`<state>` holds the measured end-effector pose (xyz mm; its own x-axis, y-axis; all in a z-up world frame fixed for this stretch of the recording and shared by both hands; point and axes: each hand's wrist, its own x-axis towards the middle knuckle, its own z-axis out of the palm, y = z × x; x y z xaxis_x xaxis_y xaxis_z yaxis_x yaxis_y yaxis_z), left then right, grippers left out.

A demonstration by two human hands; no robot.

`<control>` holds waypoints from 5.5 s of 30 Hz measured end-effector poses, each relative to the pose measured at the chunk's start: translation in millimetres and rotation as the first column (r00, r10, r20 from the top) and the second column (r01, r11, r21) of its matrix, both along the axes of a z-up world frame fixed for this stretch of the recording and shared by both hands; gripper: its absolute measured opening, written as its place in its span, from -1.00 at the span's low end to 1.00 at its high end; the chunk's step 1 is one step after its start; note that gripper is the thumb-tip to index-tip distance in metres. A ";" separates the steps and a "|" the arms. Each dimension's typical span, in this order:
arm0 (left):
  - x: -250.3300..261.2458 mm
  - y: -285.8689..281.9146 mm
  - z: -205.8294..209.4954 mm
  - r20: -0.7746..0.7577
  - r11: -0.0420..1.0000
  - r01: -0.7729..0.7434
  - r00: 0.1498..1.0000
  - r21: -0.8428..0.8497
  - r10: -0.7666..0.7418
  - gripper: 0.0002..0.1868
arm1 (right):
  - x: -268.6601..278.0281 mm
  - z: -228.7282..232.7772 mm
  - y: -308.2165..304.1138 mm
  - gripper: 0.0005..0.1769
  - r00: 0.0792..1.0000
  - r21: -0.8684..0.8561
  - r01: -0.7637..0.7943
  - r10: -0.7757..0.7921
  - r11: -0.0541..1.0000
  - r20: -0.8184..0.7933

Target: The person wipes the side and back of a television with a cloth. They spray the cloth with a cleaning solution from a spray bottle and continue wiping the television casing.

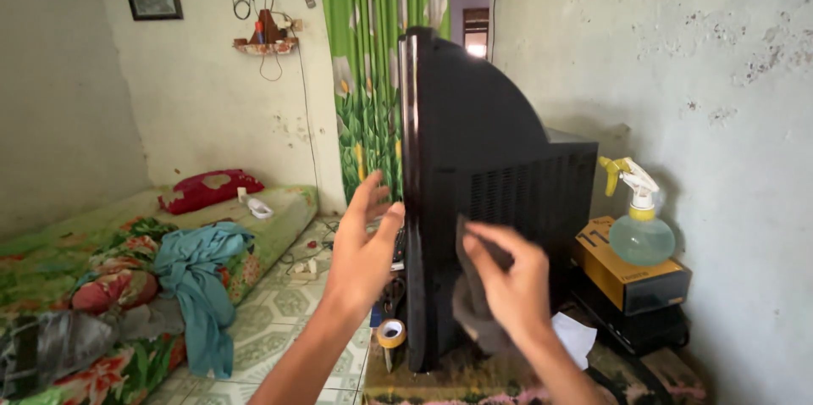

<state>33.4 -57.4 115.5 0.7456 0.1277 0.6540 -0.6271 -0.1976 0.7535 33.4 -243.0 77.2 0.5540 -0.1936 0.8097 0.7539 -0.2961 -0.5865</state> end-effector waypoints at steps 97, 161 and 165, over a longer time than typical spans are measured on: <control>8.3 -3.5 64.5 0.188 0.997 0.048 0.982 -0.057 -0.037 -0.43 | -16.0 134.9 -27.2 -0.79 0.938 -0.774 0.330 -0.096 0.540 0.334; 67.2 -35.4 132.6 0.616 0.996 -0.088 0.786 0.017 0.059 -0.61 | 33.8 114.6 -26.2 -0.73 0.812 -0.392 0.375 -0.094 0.840 0.576; 68.5 -32.9 131.9 0.623 0.994 -0.100 0.781 0.037 0.055 -0.62 | 41.7 132.4 -38.6 -0.74 0.802 -0.330 0.422 -0.178 0.844 0.570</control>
